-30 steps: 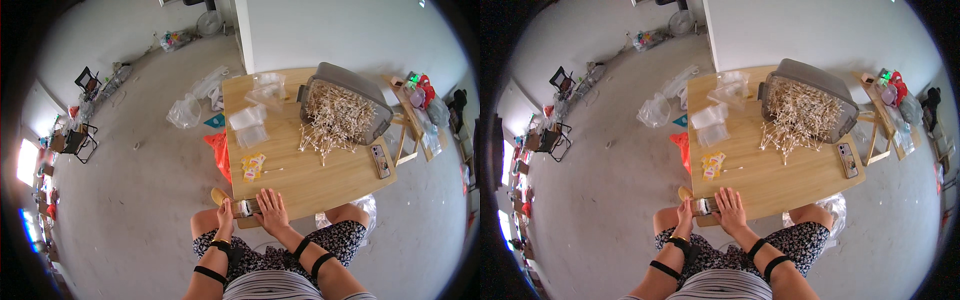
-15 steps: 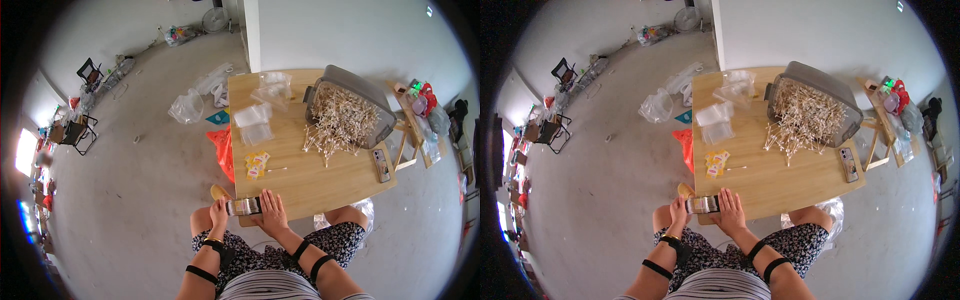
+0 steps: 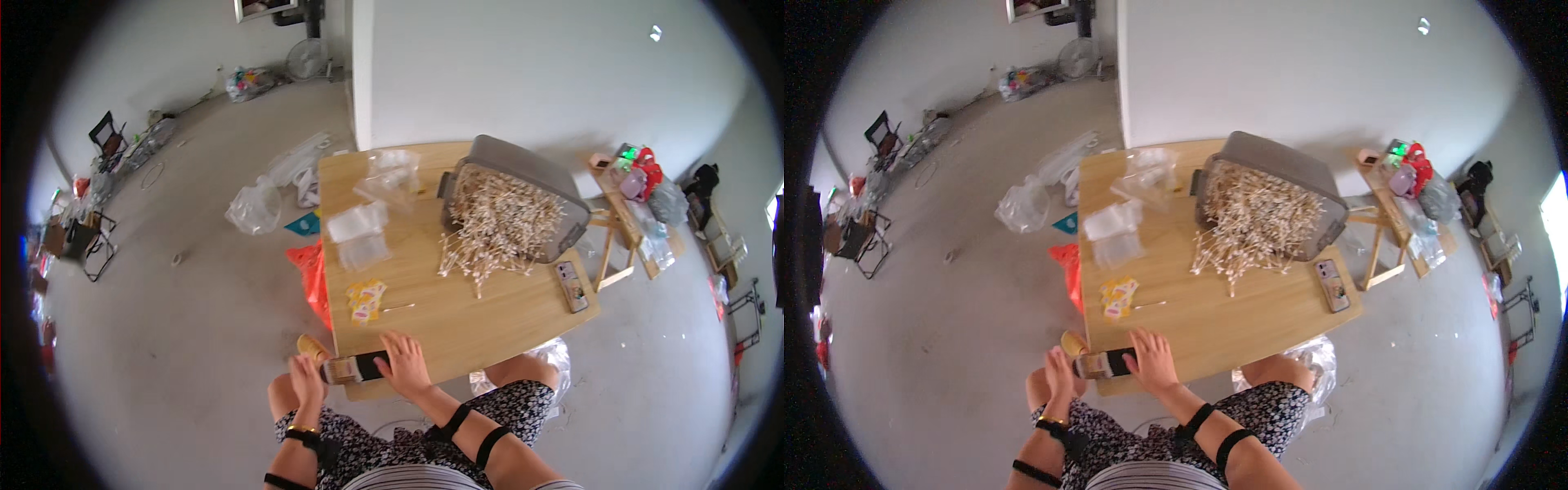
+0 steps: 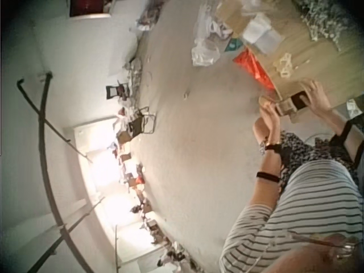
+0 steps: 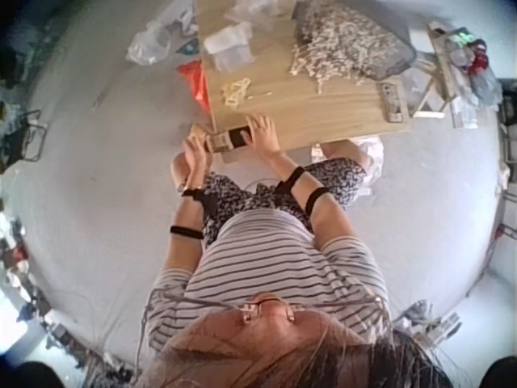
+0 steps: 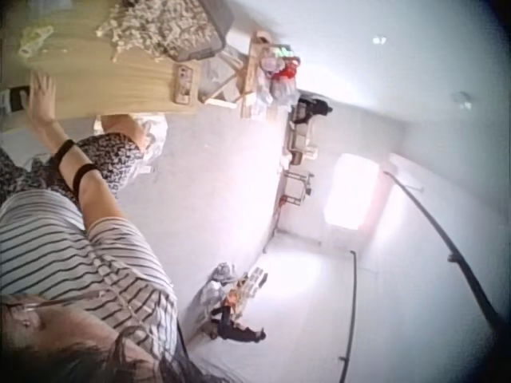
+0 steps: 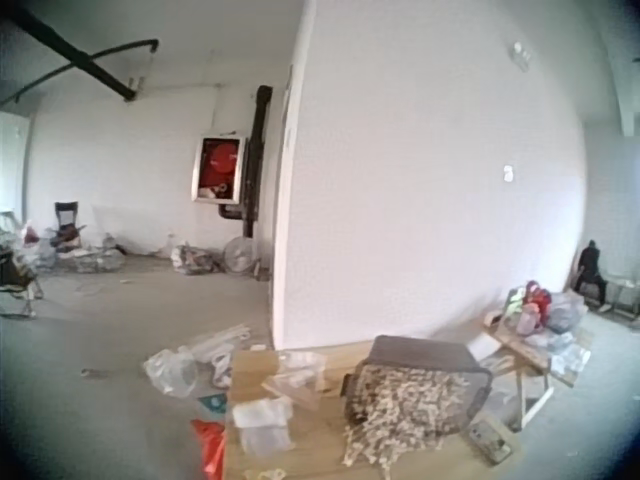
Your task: Sorting and organizing cotton swabs on a table into groups and placing some in a plastic bag.
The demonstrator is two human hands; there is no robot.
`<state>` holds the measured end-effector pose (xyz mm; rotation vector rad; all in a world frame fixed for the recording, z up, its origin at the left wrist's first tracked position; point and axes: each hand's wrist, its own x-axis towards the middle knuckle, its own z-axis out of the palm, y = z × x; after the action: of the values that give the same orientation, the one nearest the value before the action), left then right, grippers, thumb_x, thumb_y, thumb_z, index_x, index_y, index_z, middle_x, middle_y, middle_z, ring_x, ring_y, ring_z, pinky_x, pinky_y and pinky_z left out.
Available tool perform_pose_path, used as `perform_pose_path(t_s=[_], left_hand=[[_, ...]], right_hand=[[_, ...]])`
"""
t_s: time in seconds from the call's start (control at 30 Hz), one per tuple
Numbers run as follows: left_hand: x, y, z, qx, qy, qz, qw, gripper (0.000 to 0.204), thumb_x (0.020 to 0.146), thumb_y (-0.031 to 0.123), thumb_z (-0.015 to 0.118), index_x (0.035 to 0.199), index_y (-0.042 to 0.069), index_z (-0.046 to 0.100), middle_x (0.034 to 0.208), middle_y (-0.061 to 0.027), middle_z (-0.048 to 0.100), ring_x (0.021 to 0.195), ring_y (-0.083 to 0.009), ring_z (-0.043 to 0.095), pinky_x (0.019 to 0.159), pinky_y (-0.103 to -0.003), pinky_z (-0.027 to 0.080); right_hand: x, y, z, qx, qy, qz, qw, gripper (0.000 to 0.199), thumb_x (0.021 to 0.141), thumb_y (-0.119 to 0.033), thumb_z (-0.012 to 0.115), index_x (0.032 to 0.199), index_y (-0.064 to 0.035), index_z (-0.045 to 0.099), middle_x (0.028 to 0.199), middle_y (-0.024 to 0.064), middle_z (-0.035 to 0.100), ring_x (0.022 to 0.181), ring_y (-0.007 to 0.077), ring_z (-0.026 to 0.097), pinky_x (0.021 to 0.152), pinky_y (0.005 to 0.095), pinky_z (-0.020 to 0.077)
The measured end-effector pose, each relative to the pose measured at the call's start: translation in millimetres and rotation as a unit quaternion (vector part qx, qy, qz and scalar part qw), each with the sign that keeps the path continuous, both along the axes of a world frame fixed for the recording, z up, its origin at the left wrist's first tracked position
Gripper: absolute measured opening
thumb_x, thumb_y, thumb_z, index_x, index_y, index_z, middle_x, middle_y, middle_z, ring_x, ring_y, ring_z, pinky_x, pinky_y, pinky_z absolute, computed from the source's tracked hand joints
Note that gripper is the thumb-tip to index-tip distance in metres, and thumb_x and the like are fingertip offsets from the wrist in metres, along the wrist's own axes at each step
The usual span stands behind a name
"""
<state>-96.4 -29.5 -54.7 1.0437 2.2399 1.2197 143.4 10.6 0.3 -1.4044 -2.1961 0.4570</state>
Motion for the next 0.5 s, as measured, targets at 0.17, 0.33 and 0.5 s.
perform_pose_path(t_s=[0.17, 0.33, 0.5], left_hand=[[62, 33, 75, 0.074, 0.154, -0.191, 0.967, 0.022, 0.095, 0.023, 0.060, 0.109, 0.006, 0.057, 0.117, -0.0151, 0.058, 0.112, -0.0376, 0.051, 0.092, -0.050, 0.040], [131, 72, 82, 0.094, 0.218, -0.427, 0.873, 0.055, 0.093, 0.033, 0.063, 0.137, 0.003, 0.048, 0.144, -0.0228, 0.045, 0.135, -0.0421, 0.039, 0.112, -0.053, 0.031], [113, 97, -4, 0.135, 0.282, -0.389, 0.867, 0.083, 0.089, 0.047, 0.064, 0.153, 0.003, 0.033, 0.158, -0.0272, 0.027, 0.147, -0.0445, 0.022, 0.121, -0.059, 0.012]], right_hand=[[88, 50, 3, 0.020, -0.045, -0.129, 0.990, 0.047, 0.087, -0.022, 0.065, 0.129, -0.0047, 0.055, 0.133, 0.0152, 0.052, 0.121, 0.0362, 0.048, 0.103, 0.0477, 0.0390], [128, 112, 15, 0.021, -0.090, -0.192, 0.977, 0.047, 0.083, -0.015, 0.066, 0.127, -0.0067, 0.056, 0.131, 0.0120, 0.054, 0.124, 0.0354, 0.047, 0.104, 0.0454, 0.0398], [77, 196, -34, 0.111, -0.026, -0.125, 0.986, 0.037, 0.088, -0.009, 0.058, 0.125, -0.0054, 0.059, 0.128, 0.0168, 0.058, 0.128, 0.0325, 0.047, 0.111, 0.0455, 0.0359]])
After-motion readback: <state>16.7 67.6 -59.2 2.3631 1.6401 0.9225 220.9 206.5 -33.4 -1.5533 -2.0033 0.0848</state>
